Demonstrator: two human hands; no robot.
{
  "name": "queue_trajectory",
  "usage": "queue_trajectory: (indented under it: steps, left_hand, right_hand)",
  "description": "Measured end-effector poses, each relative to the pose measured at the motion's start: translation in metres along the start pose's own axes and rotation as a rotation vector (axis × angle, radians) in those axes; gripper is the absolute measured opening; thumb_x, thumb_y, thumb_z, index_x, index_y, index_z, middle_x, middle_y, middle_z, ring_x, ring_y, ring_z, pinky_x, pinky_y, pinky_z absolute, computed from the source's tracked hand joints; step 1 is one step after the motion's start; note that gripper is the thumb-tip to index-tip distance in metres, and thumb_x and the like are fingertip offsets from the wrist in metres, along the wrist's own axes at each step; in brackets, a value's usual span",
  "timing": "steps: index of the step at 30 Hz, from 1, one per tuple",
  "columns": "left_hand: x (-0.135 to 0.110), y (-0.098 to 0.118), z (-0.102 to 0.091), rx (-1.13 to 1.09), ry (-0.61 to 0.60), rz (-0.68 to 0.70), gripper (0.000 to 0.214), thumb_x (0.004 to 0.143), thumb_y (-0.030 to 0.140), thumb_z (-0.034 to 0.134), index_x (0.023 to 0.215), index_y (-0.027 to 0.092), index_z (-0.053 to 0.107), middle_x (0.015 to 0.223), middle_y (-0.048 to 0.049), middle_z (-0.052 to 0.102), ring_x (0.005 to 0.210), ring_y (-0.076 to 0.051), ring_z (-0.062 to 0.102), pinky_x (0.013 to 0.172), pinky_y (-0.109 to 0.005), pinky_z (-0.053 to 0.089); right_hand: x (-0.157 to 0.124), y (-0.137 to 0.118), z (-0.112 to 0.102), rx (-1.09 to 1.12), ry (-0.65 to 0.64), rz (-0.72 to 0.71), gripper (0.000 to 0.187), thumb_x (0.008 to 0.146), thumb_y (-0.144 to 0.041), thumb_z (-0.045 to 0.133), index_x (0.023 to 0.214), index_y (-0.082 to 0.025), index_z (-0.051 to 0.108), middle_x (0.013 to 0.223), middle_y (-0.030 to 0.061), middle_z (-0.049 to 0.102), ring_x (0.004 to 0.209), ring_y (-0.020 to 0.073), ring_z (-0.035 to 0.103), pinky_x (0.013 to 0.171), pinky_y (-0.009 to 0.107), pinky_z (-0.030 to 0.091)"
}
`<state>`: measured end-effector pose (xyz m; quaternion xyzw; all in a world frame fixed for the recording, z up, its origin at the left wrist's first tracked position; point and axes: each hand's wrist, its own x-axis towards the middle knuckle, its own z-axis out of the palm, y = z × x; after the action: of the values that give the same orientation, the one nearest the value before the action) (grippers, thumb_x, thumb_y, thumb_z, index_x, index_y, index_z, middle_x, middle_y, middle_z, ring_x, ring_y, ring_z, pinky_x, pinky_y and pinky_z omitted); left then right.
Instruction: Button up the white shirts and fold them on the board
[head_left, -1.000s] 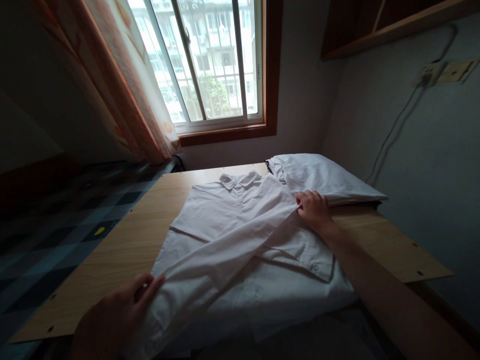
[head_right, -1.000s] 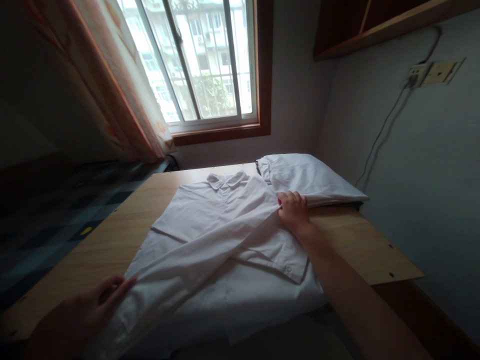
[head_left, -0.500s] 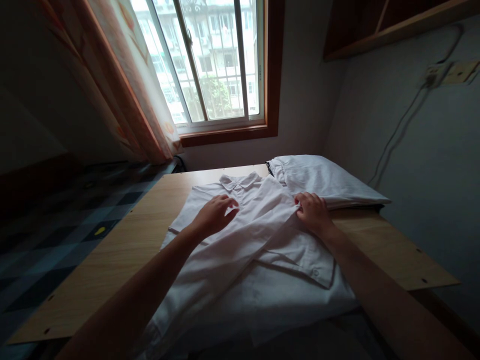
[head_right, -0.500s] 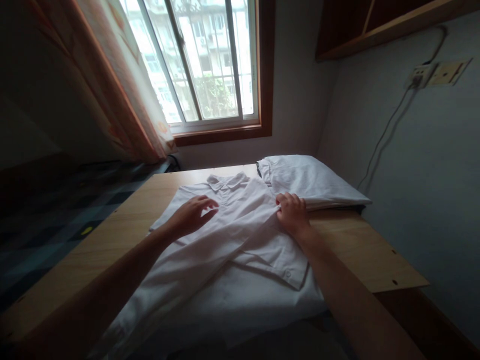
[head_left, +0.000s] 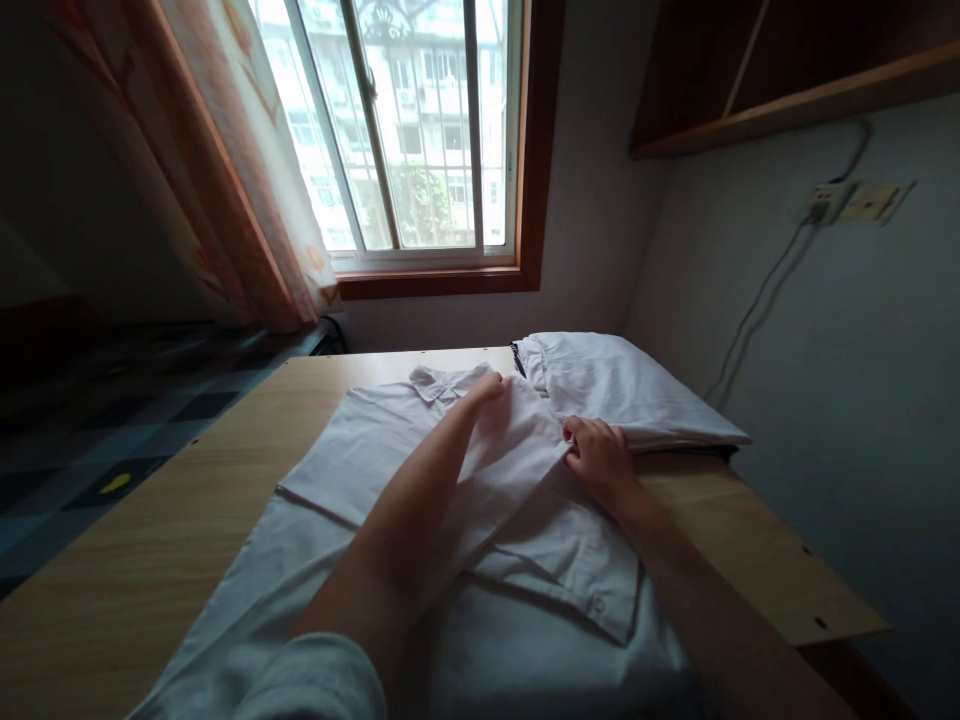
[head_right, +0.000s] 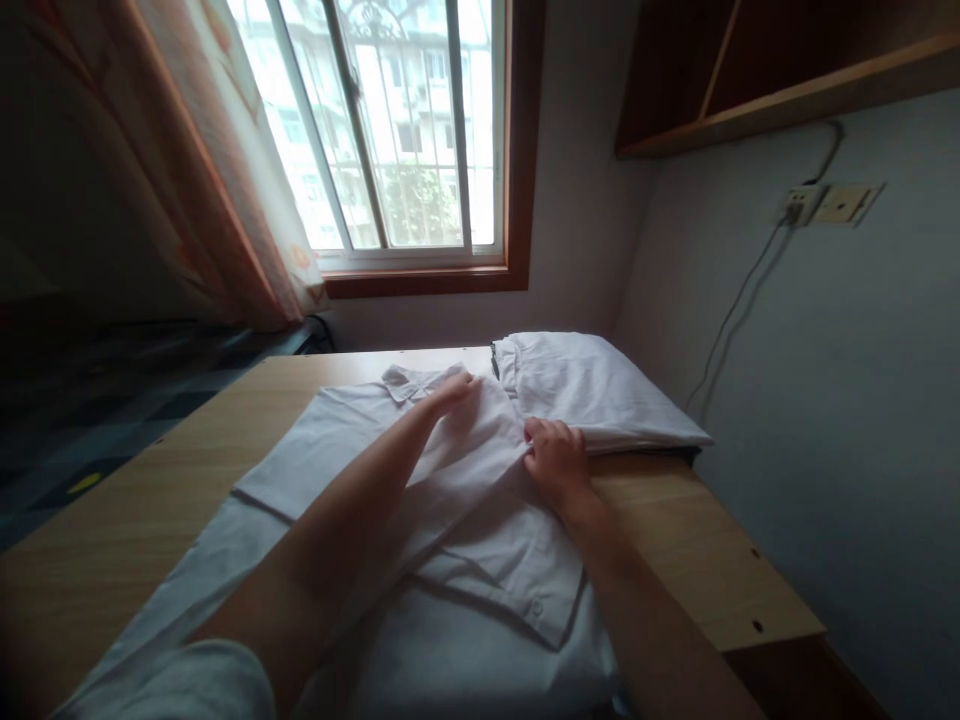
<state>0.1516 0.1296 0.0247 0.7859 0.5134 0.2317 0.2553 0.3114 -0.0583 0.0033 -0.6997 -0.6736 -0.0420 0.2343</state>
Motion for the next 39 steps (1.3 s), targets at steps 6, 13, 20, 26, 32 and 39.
queue_trajectory:
  steps: [6,13,20,26,32,39]
  left_hand:
    - [0.018,0.011,0.006,-0.144,0.003,-0.004,0.023,0.088,0.032,0.056,0.073,0.015,0.06,0.06,0.0023,0.05,0.054,-0.01,0.042,0.054,-0.023,0.035]
    - [0.037,0.021,0.014,-0.159,0.063,0.016,0.021,0.087,0.027,0.057,0.073,0.014,0.064,0.059,0.0005,0.053,0.058,-0.012,0.045,0.056,-0.025,0.034]
    - [0.046,0.016,0.035,-0.077,0.076,0.052,0.021,0.089,0.026,0.055,0.077,0.012,0.067,0.072,-0.004,0.064,0.064,-0.014,0.051,0.061,-0.025,0.037]
    - [0.044,0.014,0.04,0.051,0.092,0.087,0.024,0.094,0.033,0.051,0.093,0.014,0.067,0.092,-0.0092,0.069,0.076,-0.018,0.058,0.07,-0.026,0.042]
    - [0.036,0.018,0.046,0.22,0.162,0.15,0.023,0.099,0.029,0.043,0.107,0.016,0.06,0.111,-0.0135,0.065,0.105,-0.024,0.058,0.092,-0.033,0.04]
    - [0.013,0.019,0.036,0.349,0.371,0.236,0.026,0.1,0.033,0.04,0.109,0.015,0.057,0.113,-0.013,0.06,0.109,-0.026,0.053,0.098,-0.036,0.039]
  right_hand:
    - [0.002,-0.002,-0.004,-0.026,0.015,0.056,0.016,0.077,-0.011,0.051,0.089,-0.02,0.057,0.089,0.0037,0.069,0.09,0.0209,0.056,0.079,0.032,0.027]
    - [0.004,-0.001,-0.005,-0.048,0.014,0.094,0.013,0.078,-0.011,0.053,0.086,-0.021,0.056,0.086,0.0032,0.068,0.088,0.0205,0.057,0.077,0.031,0.027]
    - [0.001,-0.001,-0.001,-0.039,-0.002,0.137,0.028,0.079,-0.006,0.05,0.102,-0.022,0.057,0.091,0.0056,0.069,0.093,0.0226,0.058,0.078,0.032,0.028]
    - [0.0,-0.004,-0.007,-0.037,0.001,0.062,0.022,0.081,-0.011,0.052,0.097,-0.023,0.061,0.098,0.0055,0.066,0.098,0.023,0.054,0.083,0.033,0.029]
    - [0.001,-0.005,-0.009,-0.075,-0.06,0.133,0.015,0.084,-0.013,0.054,0.089,-0.023,0.065,0.096,0.0055,0.066,0.098,0.0227,0.054,0.079,0.033,0.03]
    - [0.0,-0.003,-0.007,-0.044,-0.038,0.142,0.013,0.084,-0.013,0.056,0.087,-0.022,0.065,0.096,0.0054,0.069,0.096,0.0222,0.055,0.077,0.032,0.03]
